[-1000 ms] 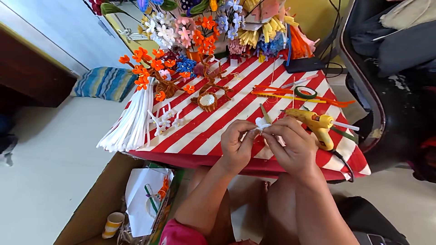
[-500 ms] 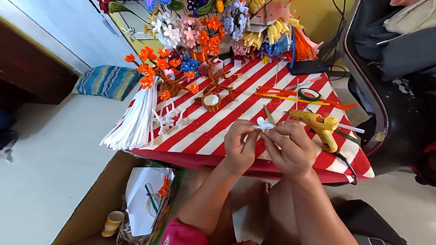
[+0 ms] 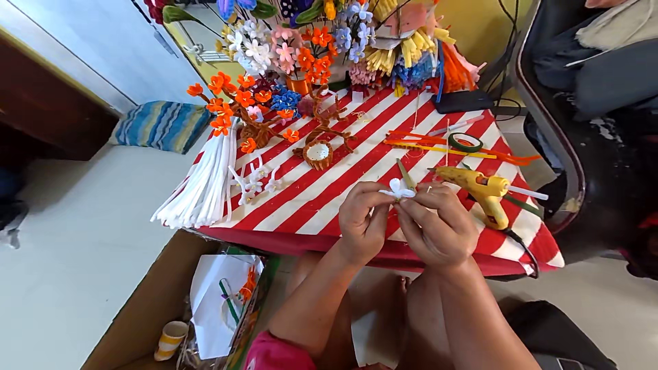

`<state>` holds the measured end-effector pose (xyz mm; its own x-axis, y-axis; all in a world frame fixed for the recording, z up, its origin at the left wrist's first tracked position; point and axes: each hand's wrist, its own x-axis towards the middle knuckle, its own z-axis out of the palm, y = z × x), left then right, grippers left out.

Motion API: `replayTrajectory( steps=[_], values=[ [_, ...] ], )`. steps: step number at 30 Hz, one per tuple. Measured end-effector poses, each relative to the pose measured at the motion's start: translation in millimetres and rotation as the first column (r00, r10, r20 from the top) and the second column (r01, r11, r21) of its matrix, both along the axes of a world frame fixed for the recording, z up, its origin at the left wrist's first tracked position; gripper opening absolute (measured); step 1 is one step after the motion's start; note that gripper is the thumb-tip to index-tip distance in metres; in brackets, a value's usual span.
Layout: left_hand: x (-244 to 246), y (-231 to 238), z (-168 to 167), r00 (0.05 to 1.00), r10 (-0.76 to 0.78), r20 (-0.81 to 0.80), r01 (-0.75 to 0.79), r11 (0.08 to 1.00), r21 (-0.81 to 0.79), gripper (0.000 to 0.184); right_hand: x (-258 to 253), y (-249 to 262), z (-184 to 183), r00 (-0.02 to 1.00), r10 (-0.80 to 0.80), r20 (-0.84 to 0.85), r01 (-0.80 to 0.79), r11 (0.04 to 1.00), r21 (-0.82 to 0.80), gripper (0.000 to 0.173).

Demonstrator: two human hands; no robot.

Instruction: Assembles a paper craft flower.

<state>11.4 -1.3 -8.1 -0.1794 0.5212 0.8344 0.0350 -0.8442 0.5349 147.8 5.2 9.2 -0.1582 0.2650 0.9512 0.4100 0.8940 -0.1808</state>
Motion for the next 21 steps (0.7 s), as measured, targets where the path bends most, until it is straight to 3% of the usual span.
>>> replayTrajectory(
  steps=[5,12,21],
  values=[
    [0.6,1.1,-0.8,1.0,-0.023,0.005,0.023,1.0,0.004,0.01,2.6,1.3,0.9,1.0,0.002,0.002,-0.002,1.0,0.014,0.004],
    [1.3,0.3,-0.2,0.981,-0.17,0.089,0.171,0.985,-0.008,0.011,6.7,2.0,2.3,0.999,0.039,0.021,-0.04,0.999,0.025,0.004],
    [-2.0,0.4,2.9,0.978,-0.173,0.114,0.179,0.983,-0.037,0.011,11.7,4.2,6.6,0.99,0.136,0.049,-0.134,0.99,-0.042,0.01]
  ],
)
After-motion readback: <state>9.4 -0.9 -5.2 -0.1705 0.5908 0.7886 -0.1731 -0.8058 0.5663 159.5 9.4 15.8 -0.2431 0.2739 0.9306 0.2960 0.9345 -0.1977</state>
